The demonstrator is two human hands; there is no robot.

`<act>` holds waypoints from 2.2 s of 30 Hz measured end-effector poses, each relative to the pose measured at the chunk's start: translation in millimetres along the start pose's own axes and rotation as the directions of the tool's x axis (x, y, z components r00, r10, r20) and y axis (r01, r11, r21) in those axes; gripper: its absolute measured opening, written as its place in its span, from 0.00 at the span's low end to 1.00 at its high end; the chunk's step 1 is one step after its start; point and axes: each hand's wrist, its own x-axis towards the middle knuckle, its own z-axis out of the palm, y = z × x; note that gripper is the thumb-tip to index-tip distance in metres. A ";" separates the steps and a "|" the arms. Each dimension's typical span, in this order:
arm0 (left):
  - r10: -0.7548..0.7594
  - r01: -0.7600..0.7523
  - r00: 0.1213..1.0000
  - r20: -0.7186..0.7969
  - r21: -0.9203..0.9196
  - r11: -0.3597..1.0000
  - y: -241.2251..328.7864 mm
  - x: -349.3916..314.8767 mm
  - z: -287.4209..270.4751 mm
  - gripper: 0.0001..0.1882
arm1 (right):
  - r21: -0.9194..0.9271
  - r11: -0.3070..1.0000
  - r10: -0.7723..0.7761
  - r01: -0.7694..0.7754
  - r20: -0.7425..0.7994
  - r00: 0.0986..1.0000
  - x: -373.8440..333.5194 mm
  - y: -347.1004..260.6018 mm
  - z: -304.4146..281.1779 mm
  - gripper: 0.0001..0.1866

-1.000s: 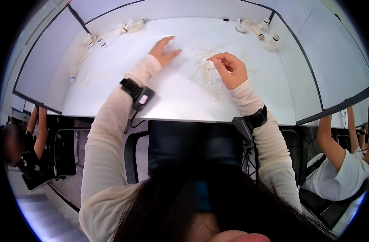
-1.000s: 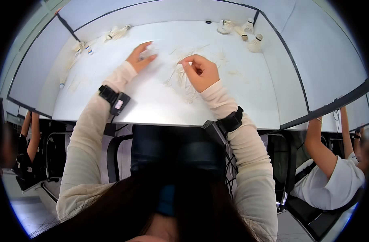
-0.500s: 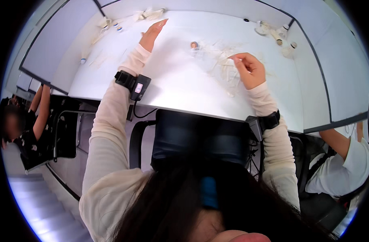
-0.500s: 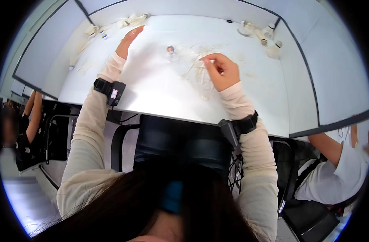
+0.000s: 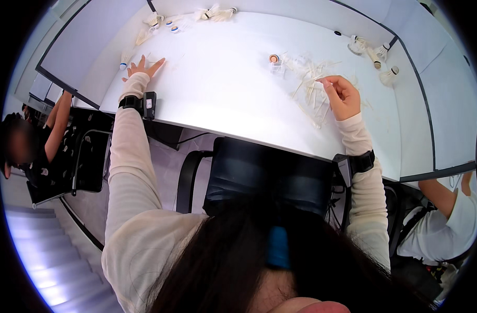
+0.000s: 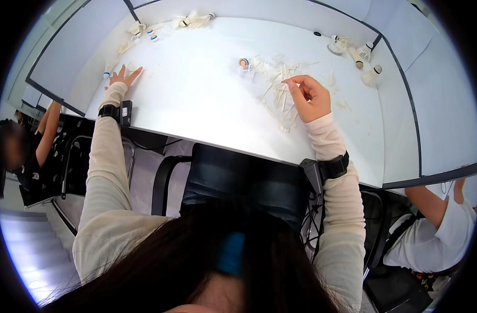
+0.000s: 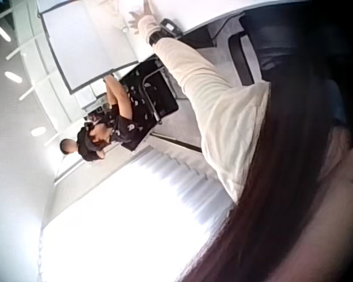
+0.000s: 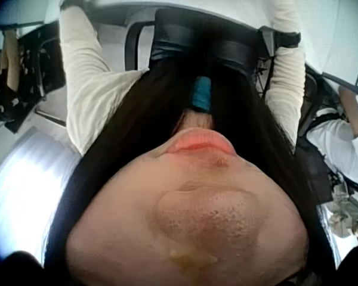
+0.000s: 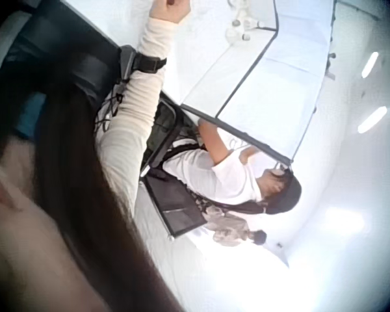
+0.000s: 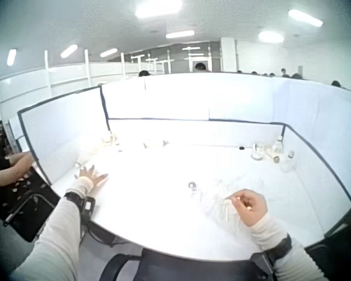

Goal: The person assembles a badminton shuttlecock by inserting white feathers into the base one by one.

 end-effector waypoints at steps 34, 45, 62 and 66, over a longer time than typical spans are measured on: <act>0.947 -0.930 0.120 -0.297 -0.366 0.003 267.5 -242.4 55.4 0.43 | -0.090 0.996 -0.019 0.000 -0.207 0.978 10.2 22.7 -7.4 0.08; 0.833 -0.943 0.307 -0.459 -0.266 0.201 271.8 -237.8 43.3 0.29 | -0.368 0.929 -0.180 0.031 -0.380 0.907 36.0 46.6 -23.3 0.05; 0.829 -0.941 0.311 -0.466 -0.276 0.197 277.5 -230.1 42.1 0.18 | -0.603 0.786 -0.397 0.137 -0.323 0.859 54.3 42.5 -3.8 0.10; 0.806 -0.939 0.298 -0.512 -0.308 0.151 278.2 -220.0 46.8 0.18 | -0.655 0.719 -0.455 0.233 -0.189 0.870 53.4 36.2 1.2 0.12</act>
